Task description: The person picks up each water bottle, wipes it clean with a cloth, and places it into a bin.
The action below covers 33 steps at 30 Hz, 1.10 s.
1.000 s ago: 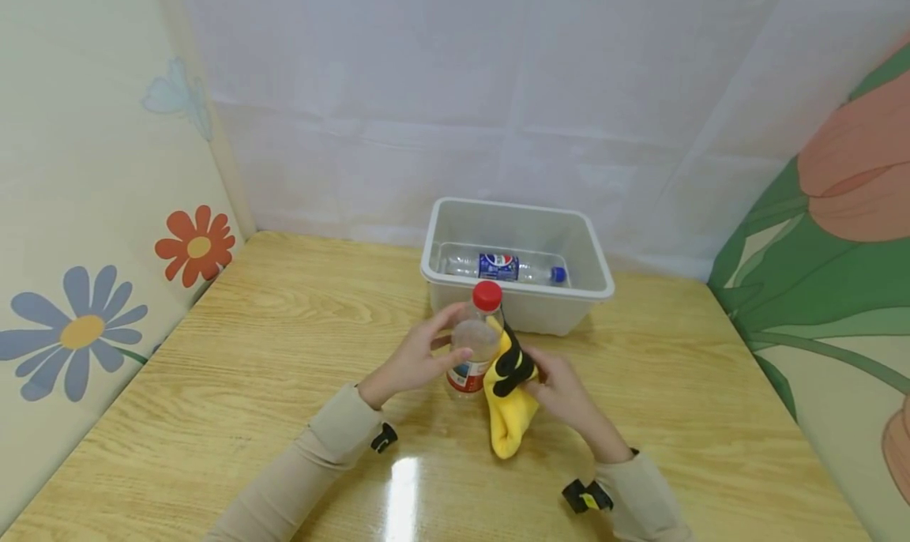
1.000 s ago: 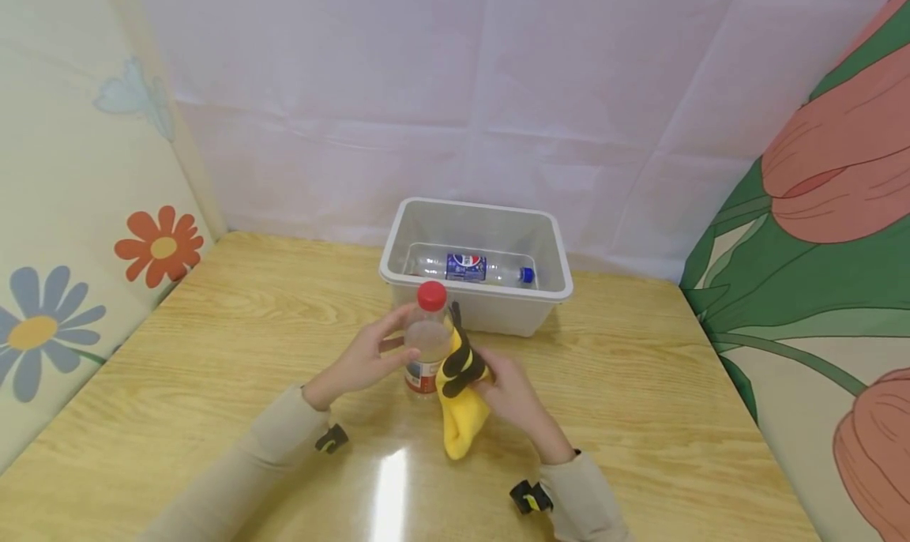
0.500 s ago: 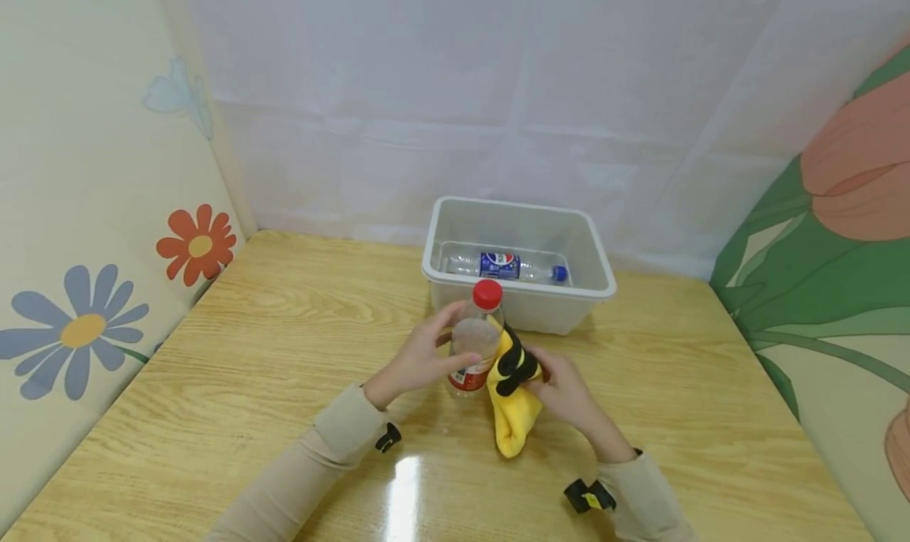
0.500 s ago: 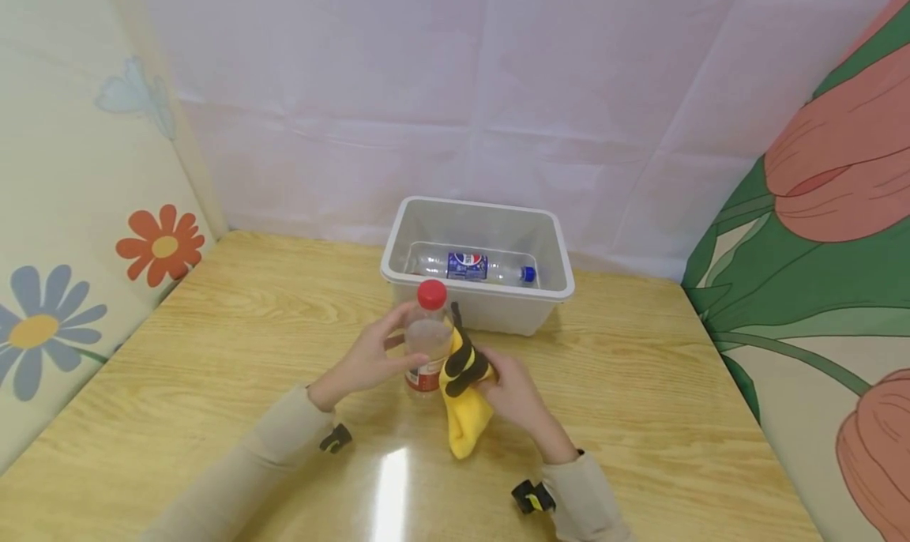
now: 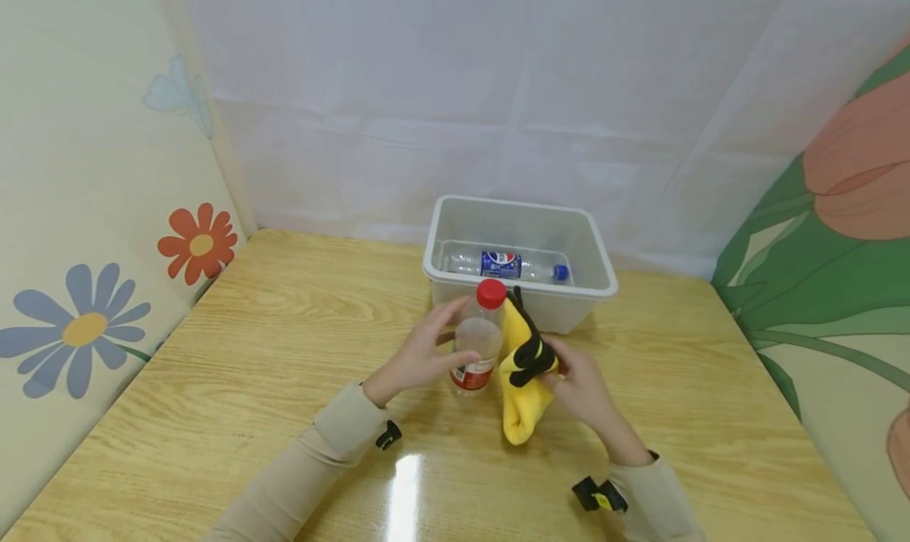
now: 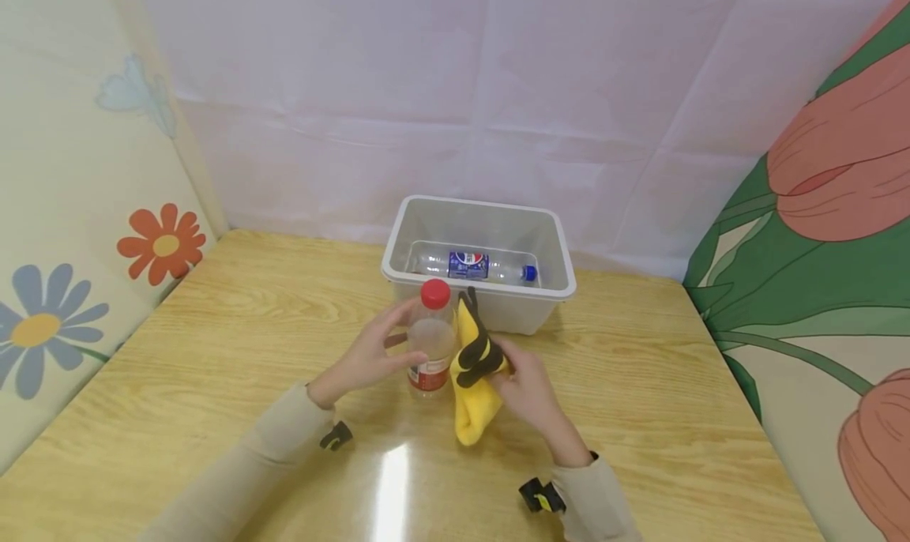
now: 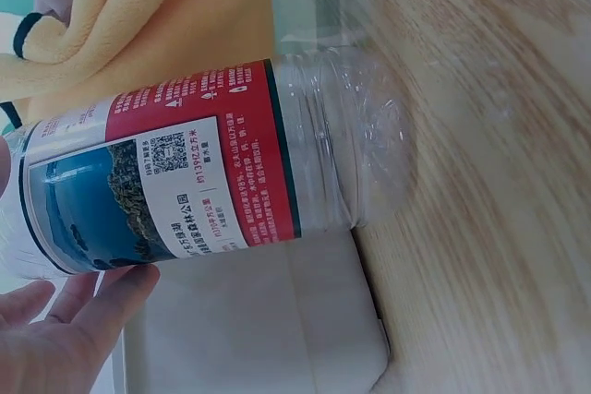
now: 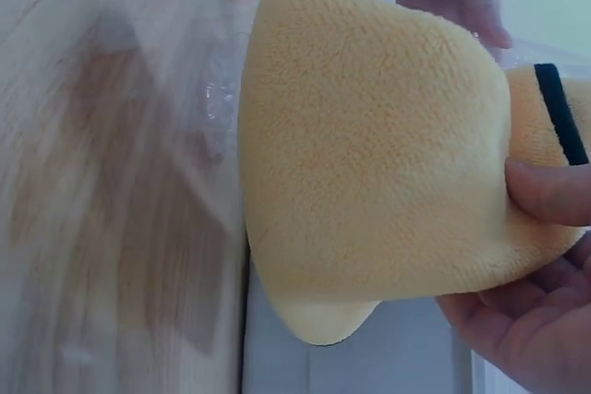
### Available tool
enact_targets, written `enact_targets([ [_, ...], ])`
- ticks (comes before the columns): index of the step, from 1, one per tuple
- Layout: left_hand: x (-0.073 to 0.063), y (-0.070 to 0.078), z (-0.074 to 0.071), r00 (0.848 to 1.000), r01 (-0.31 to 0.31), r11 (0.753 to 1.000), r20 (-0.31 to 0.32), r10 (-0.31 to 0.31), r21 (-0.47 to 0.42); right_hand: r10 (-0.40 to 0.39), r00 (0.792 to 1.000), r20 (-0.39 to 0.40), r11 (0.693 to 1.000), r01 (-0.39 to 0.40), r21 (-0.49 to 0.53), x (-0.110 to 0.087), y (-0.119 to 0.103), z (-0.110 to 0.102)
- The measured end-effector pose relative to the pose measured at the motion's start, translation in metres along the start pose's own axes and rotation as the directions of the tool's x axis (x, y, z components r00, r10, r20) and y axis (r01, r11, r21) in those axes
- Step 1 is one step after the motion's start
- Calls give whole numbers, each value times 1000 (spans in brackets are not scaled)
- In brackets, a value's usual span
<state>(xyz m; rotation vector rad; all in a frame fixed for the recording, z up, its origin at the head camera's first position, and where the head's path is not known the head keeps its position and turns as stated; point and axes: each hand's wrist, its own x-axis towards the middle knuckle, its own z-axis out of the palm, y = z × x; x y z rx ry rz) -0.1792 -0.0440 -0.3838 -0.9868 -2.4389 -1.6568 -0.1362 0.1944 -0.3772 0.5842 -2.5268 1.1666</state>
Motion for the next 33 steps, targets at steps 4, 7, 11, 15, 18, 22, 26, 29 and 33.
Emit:
enact_targets([
  [4,0,1,-1,1000,-17,1000,-8,17,0,-31,999,-42,999,33,31,0,-3,-5],
  [7,0,1,-1,1000,-24,1000,-11,24,-14,-92,992,-82,995,95,41,-1,-3,-8],
  [11,1,0,0,999,-36,999,-5,36,-40,-152,980,-129,986,159,45,0,-3,-10],
  [15,1,0,0,998,-55,997,7,55,-54,-178,970,-164,979,192,75,2,-4,-11],
  [18,1,-1,-1,997,-66,996,25,68,-62,-187,964,-187,972,209,106,3,-7,-13],
  [22,0,-4,-2,996,-65,995,62,70,-80,-197,957,-213,964,228,135,4,-12,-14],
  [26,0,-5,-3,994,-64,994,88,71,-87,-210,951,-227,954,250,165,6,-15,-16],
  [29,1,-7,-4,992,-75,994,97,83,-79,-224,945,-238,944,271,186,7,-16,-17],
  [33,1,-7,-4,990,-94,993,103,101,-69,-243,935,-259,926,303,224,9,-18,-17],
])
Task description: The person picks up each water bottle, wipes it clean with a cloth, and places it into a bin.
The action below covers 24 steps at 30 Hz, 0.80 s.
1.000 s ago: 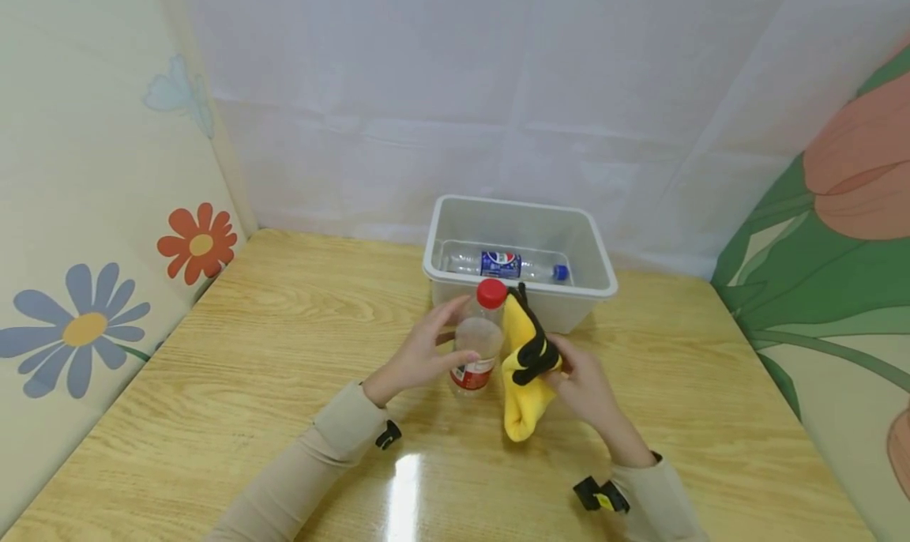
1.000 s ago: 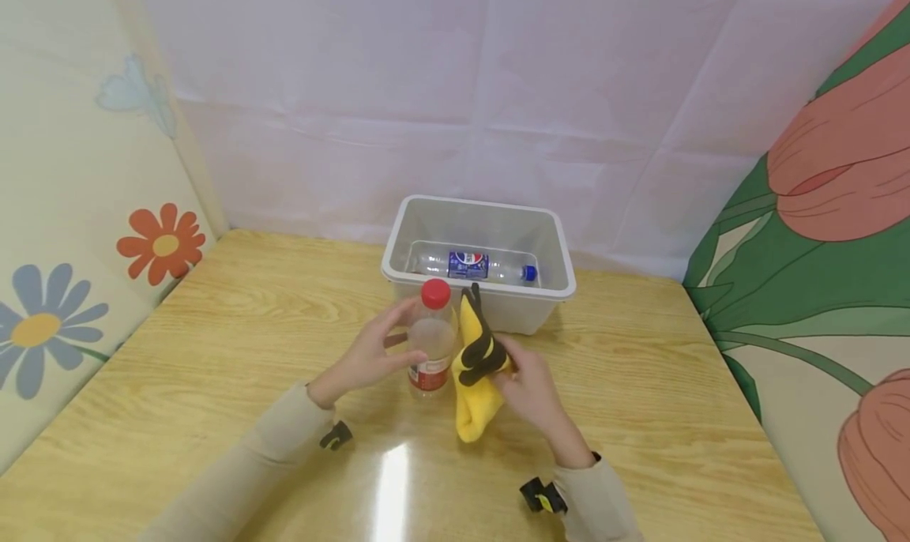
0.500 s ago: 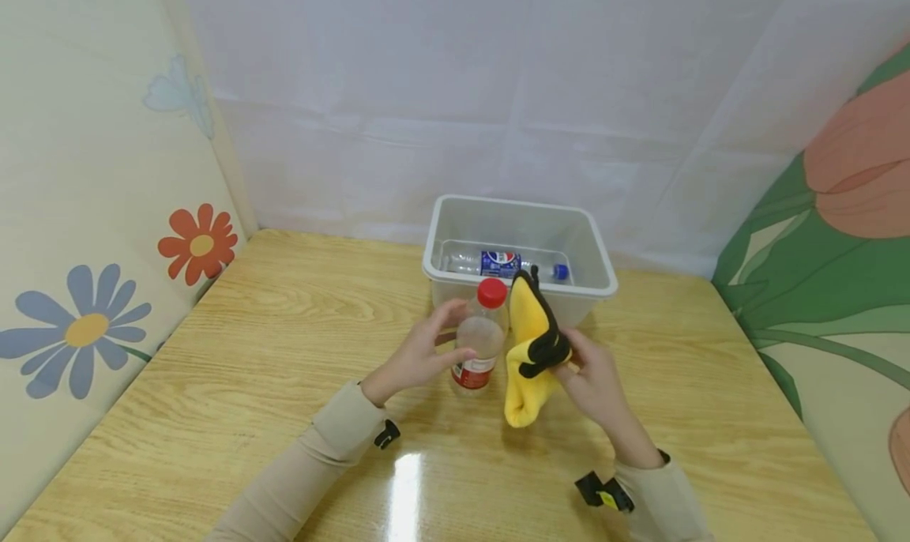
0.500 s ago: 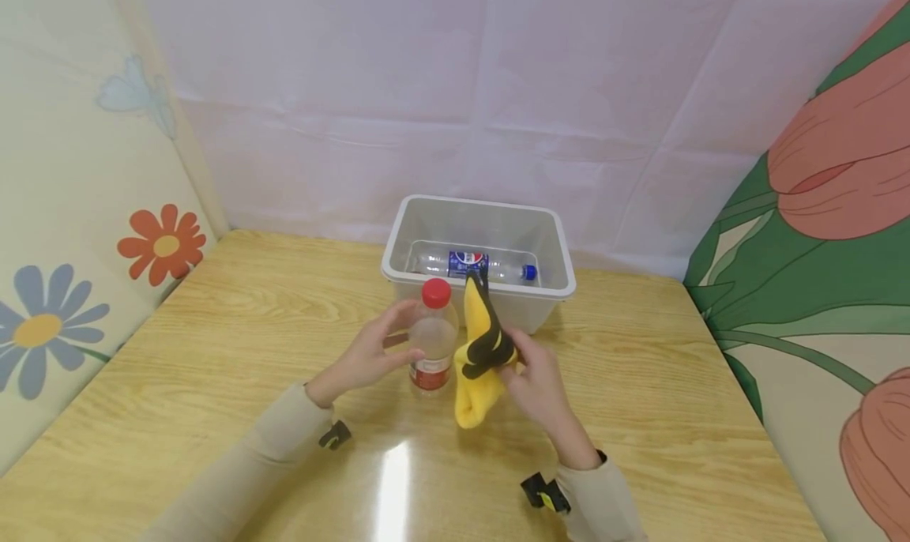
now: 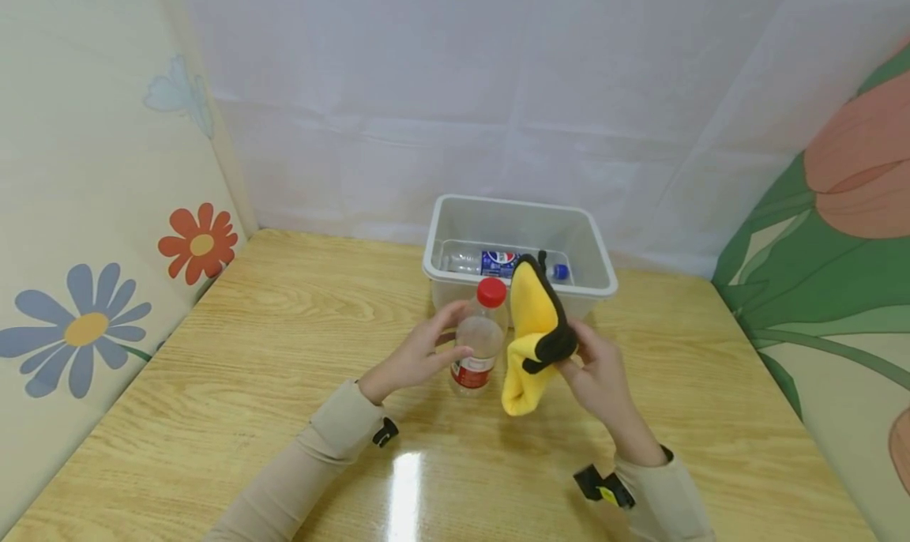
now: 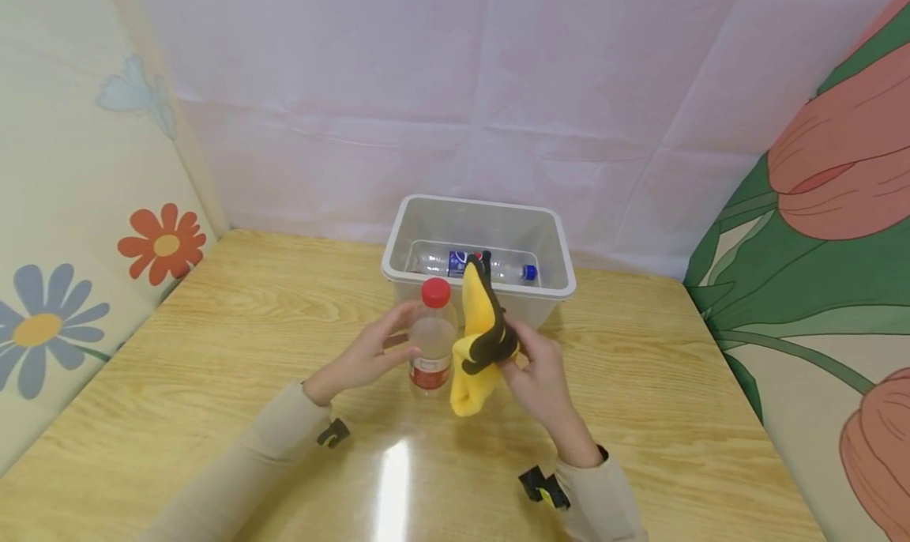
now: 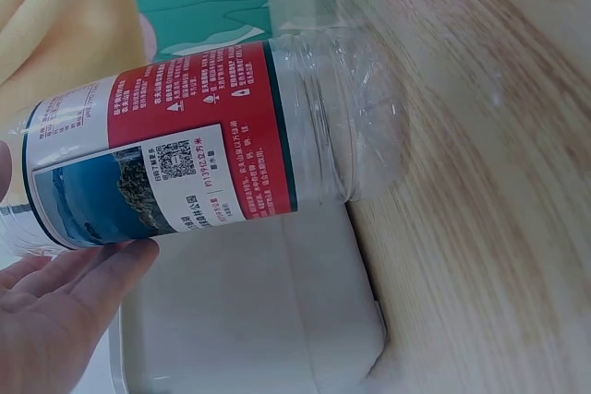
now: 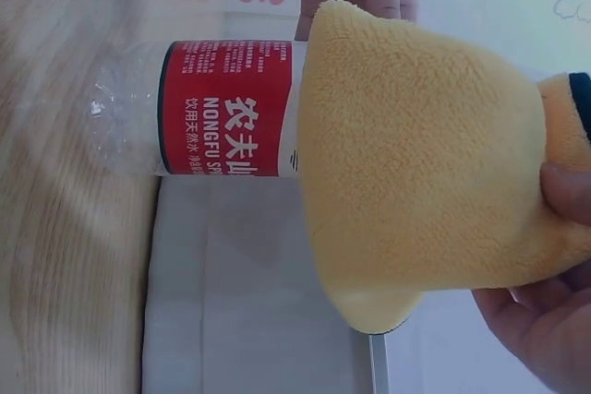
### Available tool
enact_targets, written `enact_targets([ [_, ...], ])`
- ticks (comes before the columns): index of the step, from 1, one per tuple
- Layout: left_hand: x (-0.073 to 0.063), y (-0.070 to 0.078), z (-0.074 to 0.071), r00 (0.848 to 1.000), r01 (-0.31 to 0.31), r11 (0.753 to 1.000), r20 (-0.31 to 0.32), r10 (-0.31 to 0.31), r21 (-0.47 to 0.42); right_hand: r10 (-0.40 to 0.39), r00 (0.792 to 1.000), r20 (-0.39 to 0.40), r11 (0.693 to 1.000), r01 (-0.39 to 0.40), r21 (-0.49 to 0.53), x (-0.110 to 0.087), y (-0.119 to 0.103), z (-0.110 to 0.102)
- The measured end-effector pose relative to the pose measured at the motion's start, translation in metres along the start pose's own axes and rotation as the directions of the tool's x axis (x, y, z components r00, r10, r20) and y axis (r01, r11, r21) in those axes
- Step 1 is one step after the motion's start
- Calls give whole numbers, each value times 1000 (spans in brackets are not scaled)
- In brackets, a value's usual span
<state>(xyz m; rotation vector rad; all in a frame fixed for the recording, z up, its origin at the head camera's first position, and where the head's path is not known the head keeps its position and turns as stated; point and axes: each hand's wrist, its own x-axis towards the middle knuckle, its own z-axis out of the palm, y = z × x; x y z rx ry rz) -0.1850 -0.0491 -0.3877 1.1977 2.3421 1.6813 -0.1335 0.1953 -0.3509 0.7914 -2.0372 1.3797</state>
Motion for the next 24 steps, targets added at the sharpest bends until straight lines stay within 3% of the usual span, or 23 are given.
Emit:
enact_targets([
  [15,-1,1,1,1000,17,1000,-9,-17,12,-117,993,-6,969,116,217,7,1,12],
  [24,-1,1,0,1000,17,1000,-5,-17,7,-58,998,21,947,48,317,2,6,18],
])
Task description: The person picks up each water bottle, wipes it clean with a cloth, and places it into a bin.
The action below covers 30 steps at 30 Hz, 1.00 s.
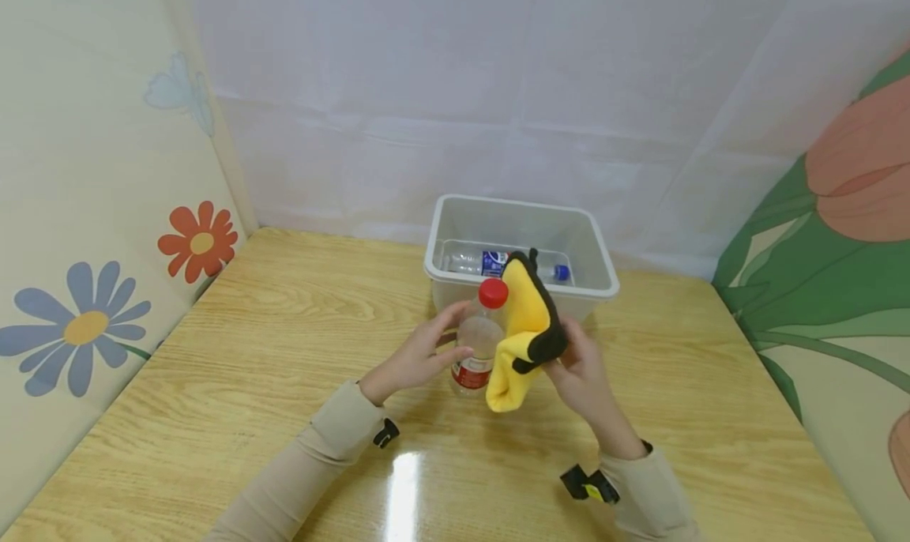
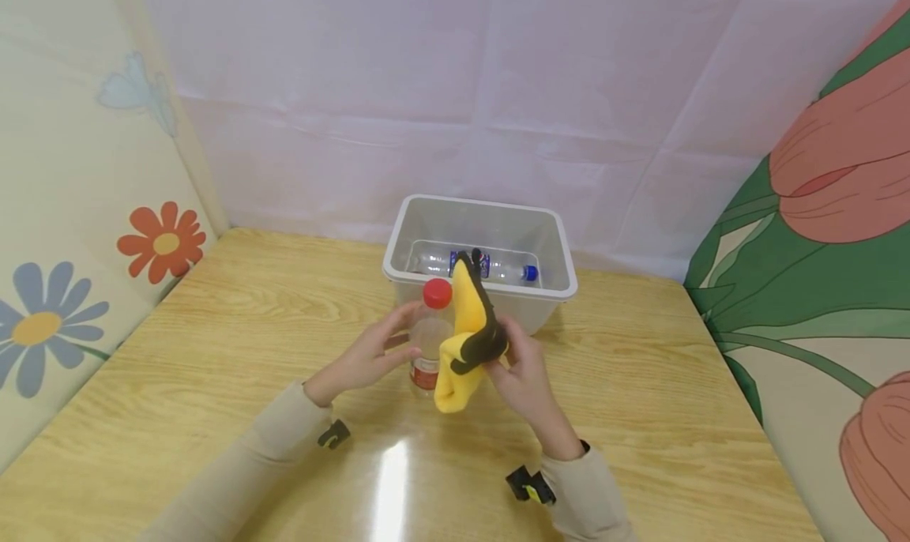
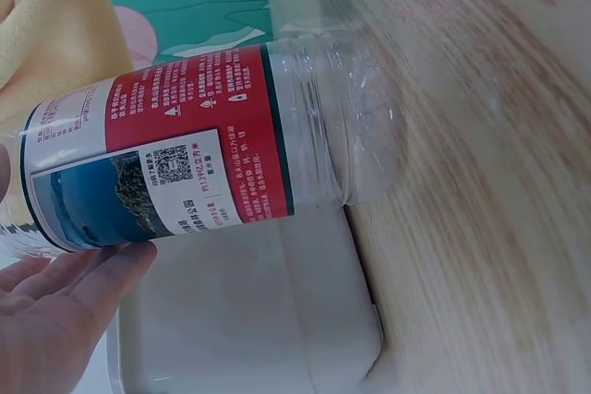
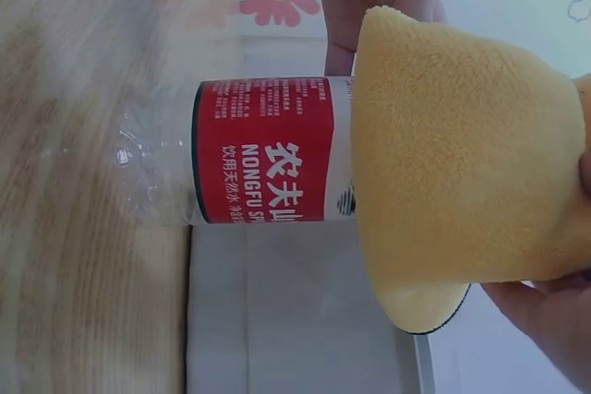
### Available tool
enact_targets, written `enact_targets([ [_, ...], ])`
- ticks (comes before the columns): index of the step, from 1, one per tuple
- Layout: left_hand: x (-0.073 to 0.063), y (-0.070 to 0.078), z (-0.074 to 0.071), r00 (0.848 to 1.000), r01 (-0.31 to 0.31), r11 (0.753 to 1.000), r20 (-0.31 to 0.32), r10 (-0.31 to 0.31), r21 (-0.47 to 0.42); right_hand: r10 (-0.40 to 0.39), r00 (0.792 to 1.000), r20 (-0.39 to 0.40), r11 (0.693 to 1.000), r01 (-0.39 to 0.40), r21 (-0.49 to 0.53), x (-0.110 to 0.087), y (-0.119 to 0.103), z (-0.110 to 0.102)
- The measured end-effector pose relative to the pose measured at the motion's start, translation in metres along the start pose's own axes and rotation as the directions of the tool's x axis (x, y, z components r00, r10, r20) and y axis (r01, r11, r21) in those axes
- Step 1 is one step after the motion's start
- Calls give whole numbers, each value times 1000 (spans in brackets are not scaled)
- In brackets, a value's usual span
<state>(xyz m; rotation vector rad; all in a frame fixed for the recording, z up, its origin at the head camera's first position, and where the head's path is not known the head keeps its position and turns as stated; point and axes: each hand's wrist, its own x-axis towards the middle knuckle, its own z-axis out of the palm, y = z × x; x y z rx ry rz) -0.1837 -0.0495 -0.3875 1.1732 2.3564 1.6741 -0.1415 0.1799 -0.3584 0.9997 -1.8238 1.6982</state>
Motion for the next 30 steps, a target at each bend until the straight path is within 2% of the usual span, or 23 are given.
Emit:
enact_targets([
  [6,0,0,0,1000,8,1000,1,-8,-3,61,998,-7,998,-61,6,-4,2,1],
  [10,0,1,0,1000,24,1000,0,-24,0,111,994,-18,993,-112,-28,-6,3,1],
  [17,1,3,1,999,52,999,1,-52,7,215,976,-45,974,-218,-64,-10,6,3],
  [30,-1,-1,-1,1000,20,999,14,-20,-28,311,948,-69,947,-315,-66,-21,11,8],
])
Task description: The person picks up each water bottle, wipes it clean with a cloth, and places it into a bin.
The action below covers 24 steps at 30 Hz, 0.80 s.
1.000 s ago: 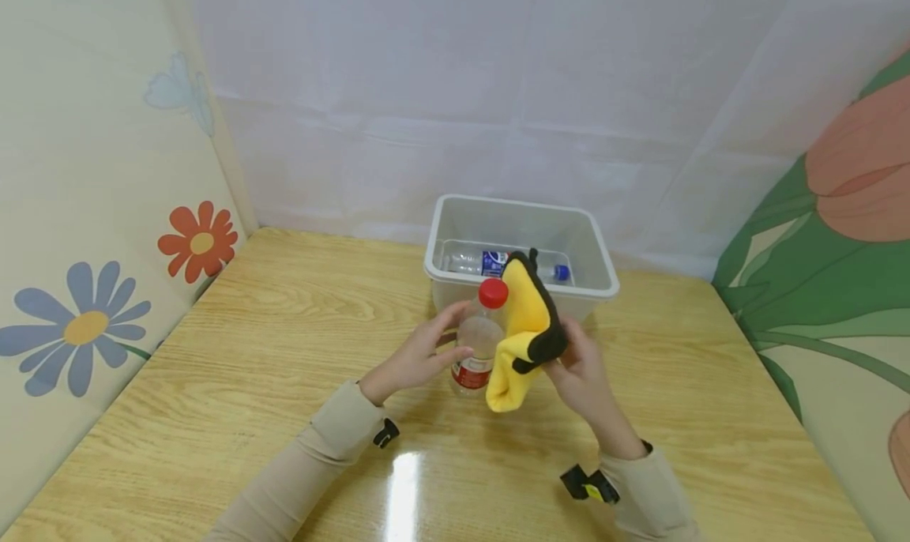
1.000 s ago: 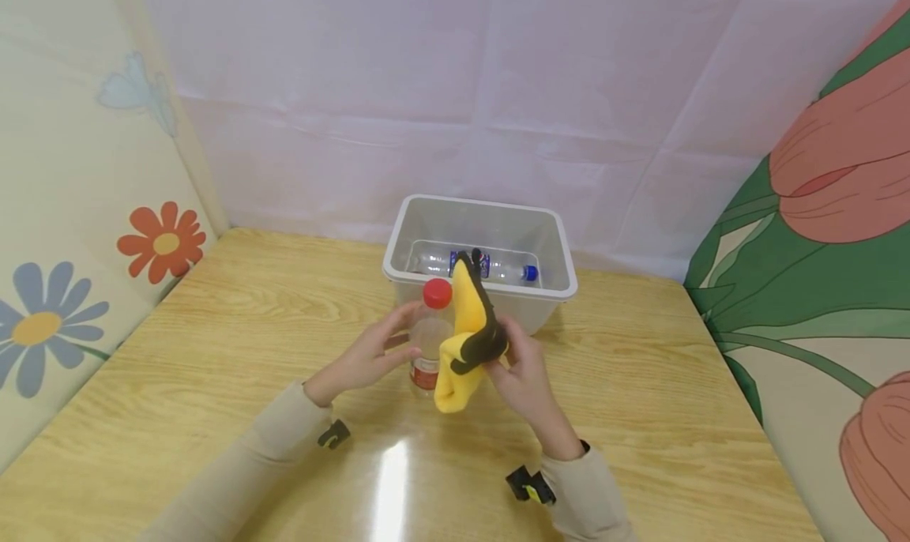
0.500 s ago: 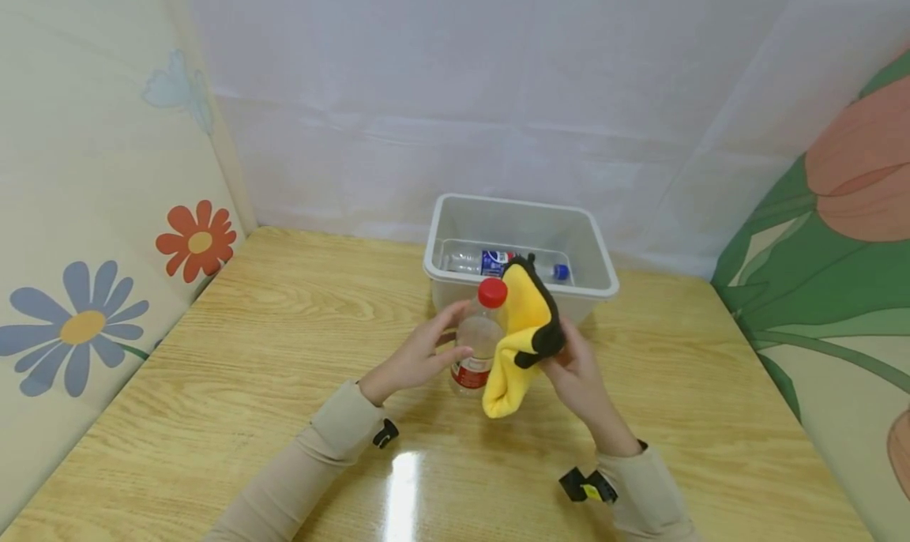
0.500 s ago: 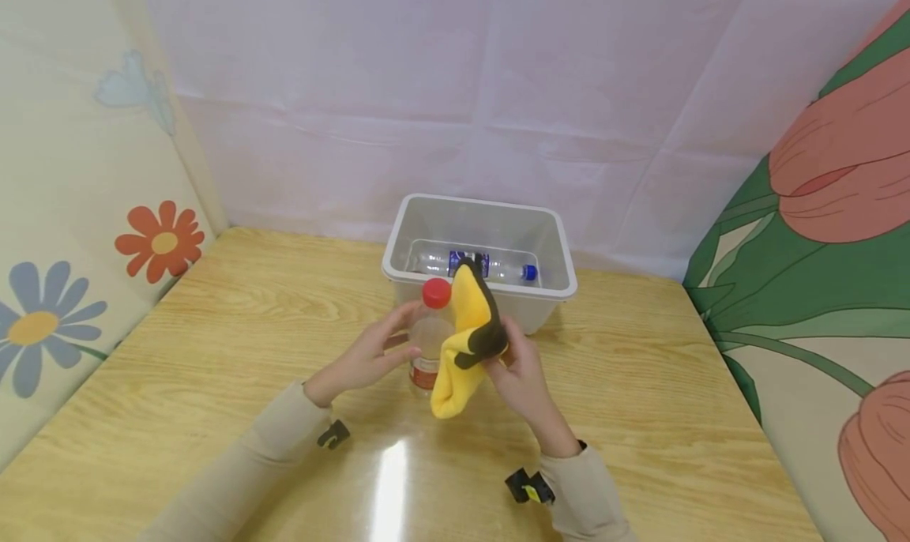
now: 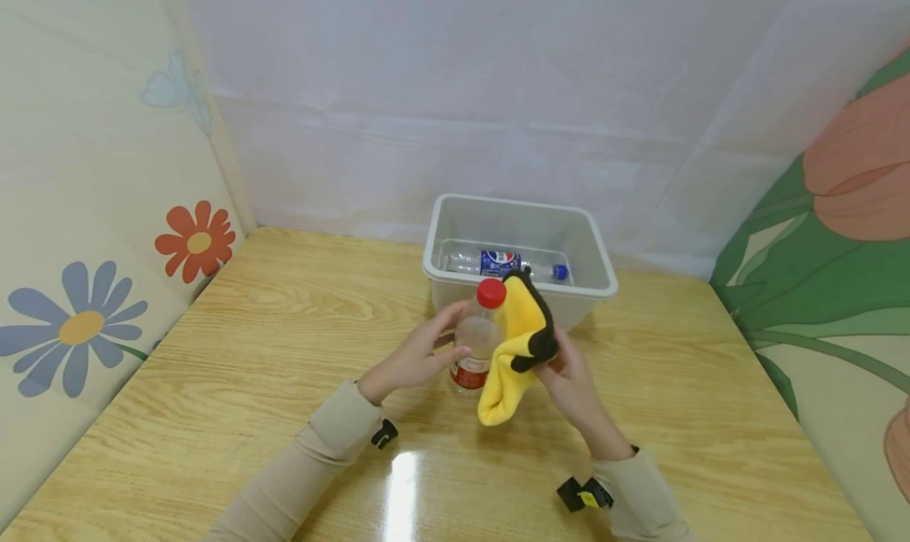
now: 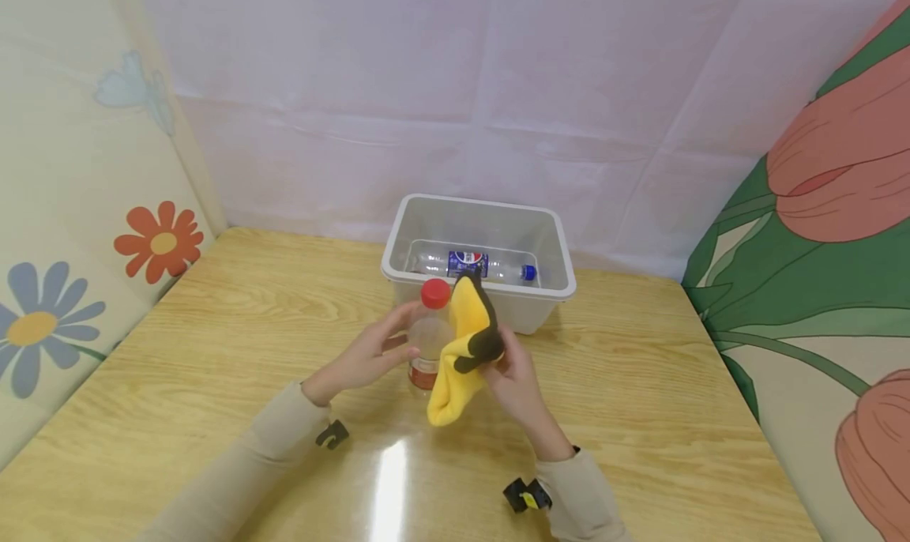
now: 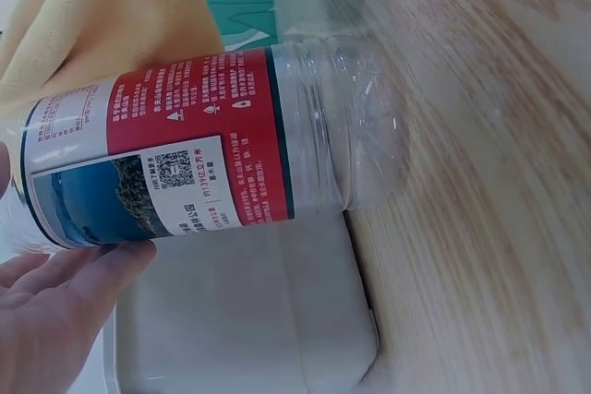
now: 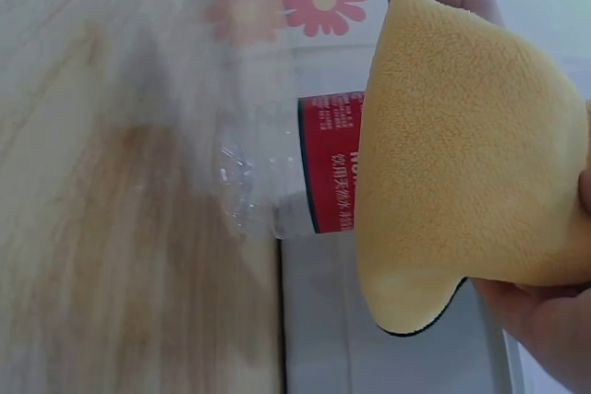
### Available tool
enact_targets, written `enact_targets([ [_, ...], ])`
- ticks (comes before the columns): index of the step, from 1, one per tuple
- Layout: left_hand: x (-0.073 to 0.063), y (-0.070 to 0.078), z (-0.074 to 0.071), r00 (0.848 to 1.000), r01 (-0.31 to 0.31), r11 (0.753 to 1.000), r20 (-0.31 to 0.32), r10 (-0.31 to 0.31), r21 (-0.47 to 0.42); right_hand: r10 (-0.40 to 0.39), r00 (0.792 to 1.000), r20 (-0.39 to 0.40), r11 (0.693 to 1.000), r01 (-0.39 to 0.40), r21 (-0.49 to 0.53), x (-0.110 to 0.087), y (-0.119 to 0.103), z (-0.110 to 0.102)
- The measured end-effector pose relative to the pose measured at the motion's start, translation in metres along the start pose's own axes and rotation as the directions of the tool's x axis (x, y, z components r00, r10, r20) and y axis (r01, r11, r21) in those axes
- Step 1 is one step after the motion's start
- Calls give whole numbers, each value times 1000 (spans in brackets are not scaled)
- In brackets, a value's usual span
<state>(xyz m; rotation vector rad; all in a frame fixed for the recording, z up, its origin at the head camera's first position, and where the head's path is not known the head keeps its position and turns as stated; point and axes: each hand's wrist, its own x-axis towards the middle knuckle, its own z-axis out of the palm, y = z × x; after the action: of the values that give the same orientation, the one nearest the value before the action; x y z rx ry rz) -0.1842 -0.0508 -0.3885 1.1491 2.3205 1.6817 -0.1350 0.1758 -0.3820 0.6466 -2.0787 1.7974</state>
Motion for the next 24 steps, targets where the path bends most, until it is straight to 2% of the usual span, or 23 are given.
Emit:
enact_targets([
  [7,0,-1,-1,999,-34,999,6,34,-16,85,996,-2,996,-85,6,-6,6,3],
  [18,0,-3,-2,1000,-21,998,10,22,-59,205,979,4,976,-205,-74,-7,11,7],
  [24,0,0,0,1000,19,997,-6,-20,-71,265,964,16,958,-262,-117,-7,13,9],
])
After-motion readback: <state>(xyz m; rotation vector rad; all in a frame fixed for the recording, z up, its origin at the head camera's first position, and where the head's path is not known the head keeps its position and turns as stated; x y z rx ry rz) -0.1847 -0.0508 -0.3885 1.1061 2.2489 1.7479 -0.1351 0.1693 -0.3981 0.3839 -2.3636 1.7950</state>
